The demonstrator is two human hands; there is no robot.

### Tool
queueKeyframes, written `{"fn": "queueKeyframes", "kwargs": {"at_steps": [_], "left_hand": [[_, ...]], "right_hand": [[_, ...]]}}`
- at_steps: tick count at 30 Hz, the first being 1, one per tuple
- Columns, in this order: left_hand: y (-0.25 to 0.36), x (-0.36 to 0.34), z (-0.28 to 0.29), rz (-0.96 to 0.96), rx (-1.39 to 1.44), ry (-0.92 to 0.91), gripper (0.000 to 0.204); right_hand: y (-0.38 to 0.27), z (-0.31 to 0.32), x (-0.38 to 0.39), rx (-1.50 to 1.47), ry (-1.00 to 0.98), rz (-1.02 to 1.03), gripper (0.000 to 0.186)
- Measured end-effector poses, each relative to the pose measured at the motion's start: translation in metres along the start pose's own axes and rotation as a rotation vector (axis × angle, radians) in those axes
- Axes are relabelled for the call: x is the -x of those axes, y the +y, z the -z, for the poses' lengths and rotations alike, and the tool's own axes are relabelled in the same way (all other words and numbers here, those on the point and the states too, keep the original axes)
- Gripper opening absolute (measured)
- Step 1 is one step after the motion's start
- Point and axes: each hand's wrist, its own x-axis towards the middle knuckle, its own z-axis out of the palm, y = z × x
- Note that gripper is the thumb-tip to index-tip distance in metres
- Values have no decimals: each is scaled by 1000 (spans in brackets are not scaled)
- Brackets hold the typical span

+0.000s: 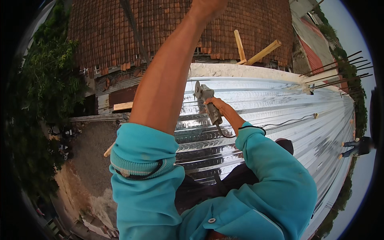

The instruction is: The person uses an angle grinder to smooth or cut a corrugated metal roof sheet while standing on the roof. The person holds the grinder with both hands and moves it along the metal surface, occasionally adjusting position and repositioning the tool.

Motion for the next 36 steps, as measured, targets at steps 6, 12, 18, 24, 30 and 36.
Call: {"fn": "queueKeyframes", "kwargs": {"at_steps": [6,12,18,24,30,36], "left_hand": [[-2,-2,4,-54,11,23,49],[-1,-1,-2,-29,29,13,49],[0,-3,7,-48,10,20,49],[-6,-4,0,-65,25,26,50],[-9,-4,8,-75,39,16,50],[-10,-4,5,-60,35,18,48]], "right_hand": [[-19,-14,17,130,53,38,33],[-7,-5,7,78,68,81,33],[-8,-6,-13,90,41,55,31],[-6,-2,-5,101,45,38,30],[-12,-21,6,127,59,58,35],[-10,-17,1,147,54,57,37]]}}
